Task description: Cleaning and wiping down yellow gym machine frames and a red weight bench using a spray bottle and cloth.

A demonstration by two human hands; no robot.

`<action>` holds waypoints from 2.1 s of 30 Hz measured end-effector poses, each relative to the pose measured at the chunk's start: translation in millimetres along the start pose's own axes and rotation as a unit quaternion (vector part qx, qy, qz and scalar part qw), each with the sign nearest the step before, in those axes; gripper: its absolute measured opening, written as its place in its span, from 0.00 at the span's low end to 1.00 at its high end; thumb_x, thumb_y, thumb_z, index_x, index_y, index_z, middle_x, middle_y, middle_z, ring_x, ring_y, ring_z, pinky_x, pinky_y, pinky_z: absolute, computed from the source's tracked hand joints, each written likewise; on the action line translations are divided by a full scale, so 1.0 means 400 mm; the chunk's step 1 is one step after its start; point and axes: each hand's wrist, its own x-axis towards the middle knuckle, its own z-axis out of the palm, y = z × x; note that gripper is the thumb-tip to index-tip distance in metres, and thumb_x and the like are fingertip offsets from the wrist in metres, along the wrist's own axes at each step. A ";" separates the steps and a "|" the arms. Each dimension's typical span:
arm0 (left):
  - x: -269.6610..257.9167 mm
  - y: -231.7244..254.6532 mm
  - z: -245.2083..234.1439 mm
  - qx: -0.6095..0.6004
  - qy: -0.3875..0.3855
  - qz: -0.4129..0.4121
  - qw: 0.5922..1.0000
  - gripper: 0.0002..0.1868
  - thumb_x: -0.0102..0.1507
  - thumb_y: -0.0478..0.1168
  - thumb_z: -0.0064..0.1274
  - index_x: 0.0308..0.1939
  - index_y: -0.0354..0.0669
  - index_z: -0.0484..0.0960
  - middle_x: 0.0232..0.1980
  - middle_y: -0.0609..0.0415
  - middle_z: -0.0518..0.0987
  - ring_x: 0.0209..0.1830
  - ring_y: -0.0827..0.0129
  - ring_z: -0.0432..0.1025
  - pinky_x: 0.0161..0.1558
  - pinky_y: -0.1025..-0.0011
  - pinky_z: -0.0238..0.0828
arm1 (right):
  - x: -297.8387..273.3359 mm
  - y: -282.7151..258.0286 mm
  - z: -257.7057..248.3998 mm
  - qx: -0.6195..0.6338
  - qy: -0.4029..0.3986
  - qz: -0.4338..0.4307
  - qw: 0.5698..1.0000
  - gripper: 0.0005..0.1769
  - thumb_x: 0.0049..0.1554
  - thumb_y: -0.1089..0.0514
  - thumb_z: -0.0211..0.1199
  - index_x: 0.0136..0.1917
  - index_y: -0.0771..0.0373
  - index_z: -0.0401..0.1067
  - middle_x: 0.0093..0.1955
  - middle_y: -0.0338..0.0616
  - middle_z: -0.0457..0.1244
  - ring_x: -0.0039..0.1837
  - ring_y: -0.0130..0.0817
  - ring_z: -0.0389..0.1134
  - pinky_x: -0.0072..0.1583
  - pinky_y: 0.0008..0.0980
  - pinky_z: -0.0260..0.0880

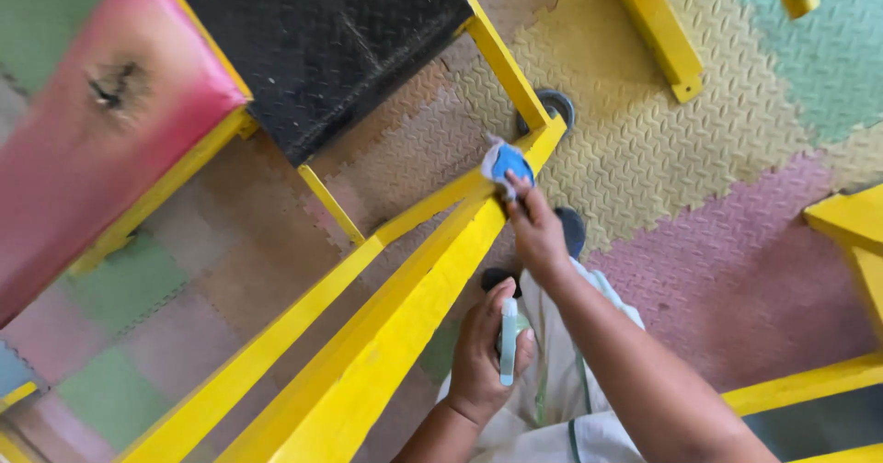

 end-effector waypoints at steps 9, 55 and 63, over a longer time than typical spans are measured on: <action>-0.233 0.260 -0.200 -0.079 0.102 -0.009 0.992 0.27 0.65 0.41 0.56 0.65 0.34 0.70 0.64 0.39 0.76 0.64 0.49 0.74 0.63 0.61 0.69 | -0.339 -0.550 0.062 -0.006 -0.153 -0.191 0.970 0.15 0.61 0.69 0.60 0.61 0.64 0.72 0.75 0.45 0.62 0.84 0.47 0.51 0.79 0.44 0.51; -0.714 0.537 -0.659 -0.054 0.421 0.063 0.903 0.25 0.59 0.39 0.59 0.61 0.42 0.81 0.41 0.50 0.86 0.40 0.63 0.83 0.44 0.69 0.80 | -0.714 -1.286 0.351 -0.434 -0.287 -0.576 0.631 0.13 0.57 0.54 0.61 0.54 0.55 0.78 0.69 0.36 0.63 0.77 0.49 0.54 0.72 0.63 0.48; -0.741 0.510 -0.648 -0.034 0.486 0.014 0.873 0.25 0.57 0.40 0.59 0.59 0.44 0.82 0.47 0.48 0.87 0.43 0.62 0.85 0.45 0.67 0.80 | -0.753 -1.300 0.581 -0.441 -0.419 -0.535 0.586 0.14 0.61 0.51 0.60 0.61 0.47 0.74 0.68 0.37 0.63 0.79 0.44 0.54 0.73 0.55 0.52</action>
